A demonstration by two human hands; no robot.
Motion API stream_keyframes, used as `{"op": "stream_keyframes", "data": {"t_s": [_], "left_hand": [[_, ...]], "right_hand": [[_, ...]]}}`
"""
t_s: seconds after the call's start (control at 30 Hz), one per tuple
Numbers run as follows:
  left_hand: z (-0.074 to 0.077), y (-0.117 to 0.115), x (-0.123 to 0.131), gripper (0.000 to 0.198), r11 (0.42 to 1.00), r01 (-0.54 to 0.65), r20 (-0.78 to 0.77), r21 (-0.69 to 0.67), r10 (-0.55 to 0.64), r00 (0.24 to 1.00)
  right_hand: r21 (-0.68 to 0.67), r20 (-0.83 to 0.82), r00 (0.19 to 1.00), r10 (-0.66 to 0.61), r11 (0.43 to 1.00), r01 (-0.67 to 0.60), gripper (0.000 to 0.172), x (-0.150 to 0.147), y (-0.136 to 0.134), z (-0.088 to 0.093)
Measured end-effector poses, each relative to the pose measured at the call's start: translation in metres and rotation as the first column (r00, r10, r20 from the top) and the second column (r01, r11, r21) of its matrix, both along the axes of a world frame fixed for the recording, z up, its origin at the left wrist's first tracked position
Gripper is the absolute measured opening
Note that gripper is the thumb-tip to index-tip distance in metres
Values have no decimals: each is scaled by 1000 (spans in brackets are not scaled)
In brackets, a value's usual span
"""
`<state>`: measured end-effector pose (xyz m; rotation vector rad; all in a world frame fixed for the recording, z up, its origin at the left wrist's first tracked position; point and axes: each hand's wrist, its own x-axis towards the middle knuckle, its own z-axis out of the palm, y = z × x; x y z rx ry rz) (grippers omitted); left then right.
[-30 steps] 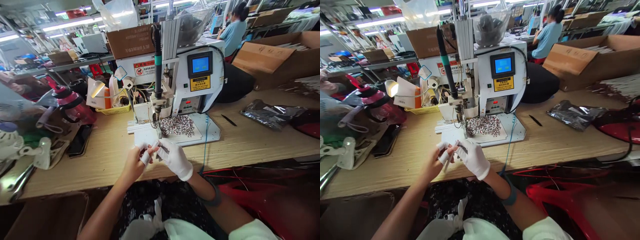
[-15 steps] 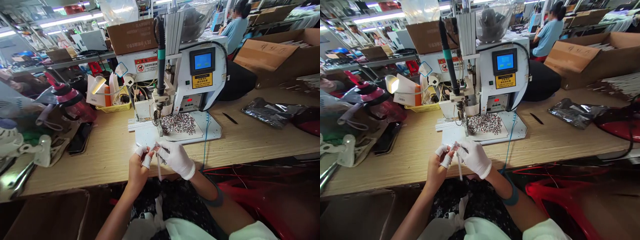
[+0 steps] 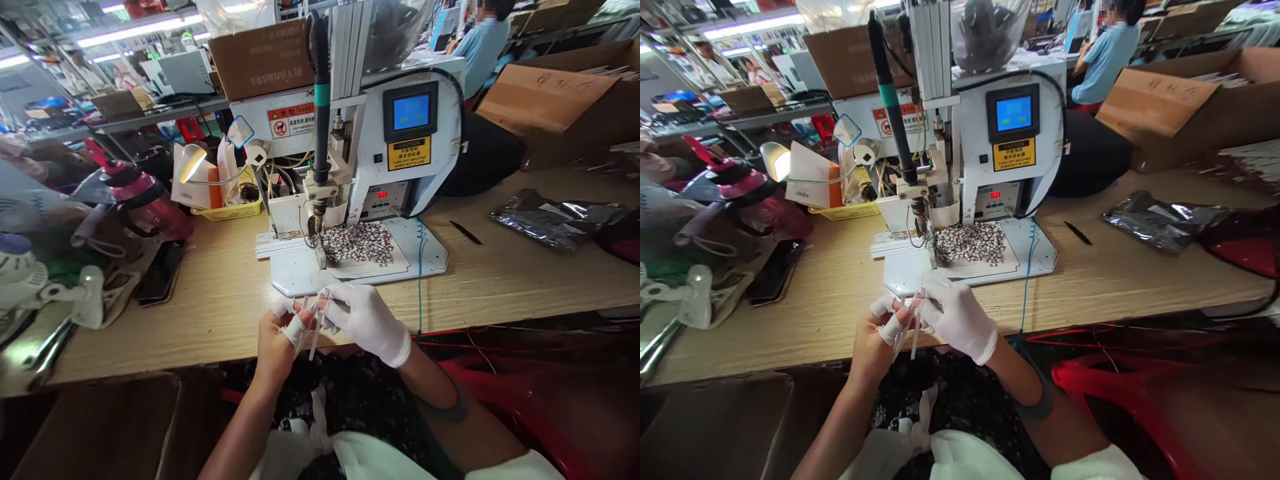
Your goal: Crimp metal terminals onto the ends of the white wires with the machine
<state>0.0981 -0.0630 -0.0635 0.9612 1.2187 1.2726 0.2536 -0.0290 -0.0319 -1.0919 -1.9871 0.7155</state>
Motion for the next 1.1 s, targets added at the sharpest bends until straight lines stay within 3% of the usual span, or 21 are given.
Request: {"op": "stream_keyframes", "data": {"t_s": [0.13, 0.2, 0.3, 0.43, 0.5, 0.57, 0.63, 0.7, 0.77, 0.93, 1.1], "left_hand": [[6, 6, -19, 30, 962, -242, 31, 129, 240, 970], [13, 7, -21, 24, 939, -274, -83, 207, 296, 952], [20, 5, -9, 12, 945, -66, -398, 320, 198, 896], [17, 5, 4, 19, 920, 135, -602, 367, 125, 789], [15, 19, -7, 26, 934, 195, -724, 298, 88, 685], [15, 45, -28, 33, 957, 197, -867, 214, 93, 490], [14, 77, -50, 40, 960, 225, -954, 167, 100, 284], [13, 104, -64, 39, 949, 310, -994, 53, 21, 105], [11, 116, -68, 43, 933, 355, -999, -50, -46, -19], [12, 91, -58, 45, 906, 400, -985, -137, -83, -149], [19, 75, -52, 39, 940, 317, -984, -125, -77, -158]], "right_hand": [[-186, -240, 953, -182, 973, 139, 16, 19, 0, 8], [-285, -332, 922, -201, 953, 105, 19, 20, -1, 10], [-309, -319, 947, -36, 949, -68, 21, 5, -3, 4], [-257, -397, 917, -37, 964, -72, 19, -17, -1, -12], [-292, -476, 879, -37, 949, -119, 24, -16, 2, -17], [-315, -499, 865, -51, 941, -125, 32, -9, 5, -19], [-284, -431, 898, -88, 958, -43, 29, 0, 7, -20], [-222, -330, 939, -100, 975, 26, 21, 8, 8, -22], [-164, -263, 961, -89, 985, 46, 17, 12, 6, -24], [-134, -211, 975, -76, 990, 48, 18, 19, 4, -30], [-115, -170, 982, -85, 991, 66, 18, 25, 6, -33]]}}
